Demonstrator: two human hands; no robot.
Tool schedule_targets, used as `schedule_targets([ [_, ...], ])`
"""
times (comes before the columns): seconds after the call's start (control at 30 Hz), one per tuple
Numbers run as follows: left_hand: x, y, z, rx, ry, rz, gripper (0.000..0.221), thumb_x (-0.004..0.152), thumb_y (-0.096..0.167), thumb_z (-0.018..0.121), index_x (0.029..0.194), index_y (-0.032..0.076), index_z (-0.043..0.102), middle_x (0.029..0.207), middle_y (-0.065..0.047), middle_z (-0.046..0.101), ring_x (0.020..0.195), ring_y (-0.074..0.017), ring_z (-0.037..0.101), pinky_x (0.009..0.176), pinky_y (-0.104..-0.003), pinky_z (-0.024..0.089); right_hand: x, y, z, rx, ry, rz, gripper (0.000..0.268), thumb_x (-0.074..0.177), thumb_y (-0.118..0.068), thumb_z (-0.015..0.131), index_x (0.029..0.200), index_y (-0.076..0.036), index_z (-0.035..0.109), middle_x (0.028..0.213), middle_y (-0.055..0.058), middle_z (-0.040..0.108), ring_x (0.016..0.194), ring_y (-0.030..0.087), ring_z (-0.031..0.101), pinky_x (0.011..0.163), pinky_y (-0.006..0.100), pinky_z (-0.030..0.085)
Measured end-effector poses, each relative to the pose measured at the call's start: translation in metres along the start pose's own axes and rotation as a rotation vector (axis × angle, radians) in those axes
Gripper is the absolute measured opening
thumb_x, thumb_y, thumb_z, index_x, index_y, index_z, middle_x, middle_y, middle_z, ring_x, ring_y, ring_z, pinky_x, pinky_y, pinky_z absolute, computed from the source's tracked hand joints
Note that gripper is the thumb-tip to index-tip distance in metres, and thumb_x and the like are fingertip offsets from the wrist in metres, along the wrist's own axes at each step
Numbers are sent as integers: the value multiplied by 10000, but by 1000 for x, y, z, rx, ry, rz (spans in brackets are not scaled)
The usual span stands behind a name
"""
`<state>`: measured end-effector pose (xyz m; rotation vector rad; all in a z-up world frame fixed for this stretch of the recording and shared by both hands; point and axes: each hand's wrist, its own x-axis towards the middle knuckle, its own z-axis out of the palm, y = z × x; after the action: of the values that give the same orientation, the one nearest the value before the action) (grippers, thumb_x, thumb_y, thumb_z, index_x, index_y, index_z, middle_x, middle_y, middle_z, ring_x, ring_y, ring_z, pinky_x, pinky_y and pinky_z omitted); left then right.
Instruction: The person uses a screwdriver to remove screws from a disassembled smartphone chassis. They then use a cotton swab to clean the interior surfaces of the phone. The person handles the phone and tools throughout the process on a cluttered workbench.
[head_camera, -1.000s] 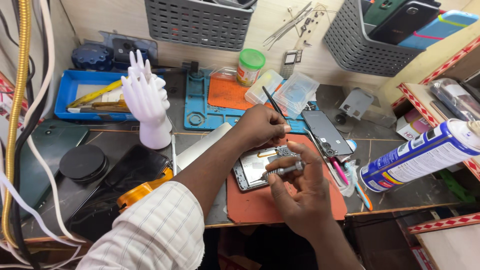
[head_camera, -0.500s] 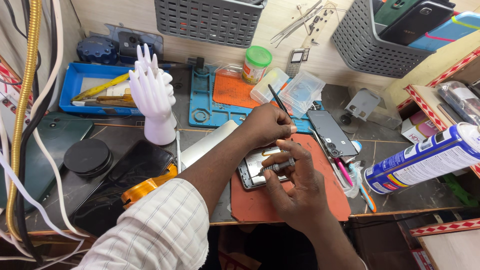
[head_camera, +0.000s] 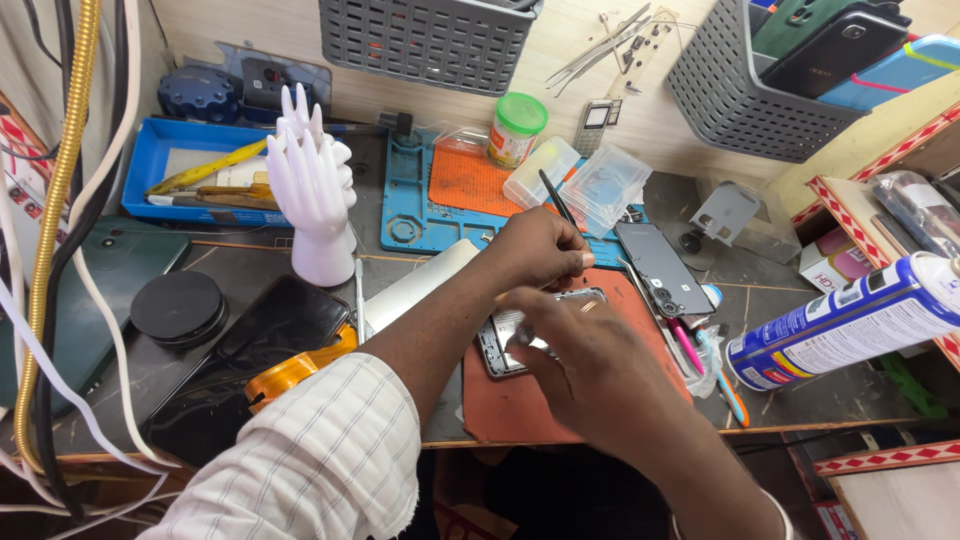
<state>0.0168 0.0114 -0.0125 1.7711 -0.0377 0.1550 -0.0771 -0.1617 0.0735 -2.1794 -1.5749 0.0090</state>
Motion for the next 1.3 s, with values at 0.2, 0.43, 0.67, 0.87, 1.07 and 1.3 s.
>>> schedule_targets([
  [0.2, -1, 2, 1, -16, 36, 2, 177, 864, 151, 760, 963, 6, 780, 765, -71, 768, 642, -108, 712, 599, -281, 586, -1, -1, -2, -51, 59, -96, 457, 889, -166, 755, 1301, -74, 579, 1060, 138, 698, 946, 302, 700, 864, 430, 524],
  [0.43, -5, 7, -3, -87, 29, -35, 182, 853, 93, 753, 1013, 17, 796, 751, -87, 747, 607, -105, 664, 558, -283, 551, -1, -2, 1, 14, 65, -144, 369, 896, -124, 690, 1248, -52, 604, 1035, 124, 727, 1003, 315, 704, 836, 429, 548],
  [0.67, 5, 0, -7, -271, 1, -124, 206, 810, -1, 724, 1001, 1, 802, 725, -90, 723, 578, -119, 645, 525, -279, 543, 2, -3, 4, 255, 74, -135, 454, 865, -67, 629, 1309, -46, 534, 1176, 156, 689, 1031, 308, 697, 767, 370, 580],
  [0.87, 16, -7, -4, -315, -9, -86, 169, 810, -5, 715, 956, -27, 797, 702, -104, 709, 565, -126, 634, 508, -282, 523, 3, -9, 8, 107, 191, -100, 562, 827, -161, 770, 1311, -38, 511, 1030, 179, 694, 887, 321, 712, 607, 340, 576],
  [1.07, 10, -6, 0, -359, -3, -72, 138, 796, -16, 699, 904, -50, 780, 777, -67, 741, 590, -110, 637, 510, -275, 539, 6, -2, 11, -136, 173, 14, 547, 822, -282, 826, 1253, -78, 556, 882, 134, 729, 827, 316, 721, 668, 415, 545],
  [1.3, 6, -2, -5, -392, -13, -129, 185, 811, -12, 692, 970, -15, 786, 742, -78, 699, 603, -109, 638, 528, -270, 542, 6, -5, 14, -67, 188, -15, 509, 858, -247, 800, 1274, -89, 552, 862, 106, 730, 804, 268, 732, 660, 394, 550],
])
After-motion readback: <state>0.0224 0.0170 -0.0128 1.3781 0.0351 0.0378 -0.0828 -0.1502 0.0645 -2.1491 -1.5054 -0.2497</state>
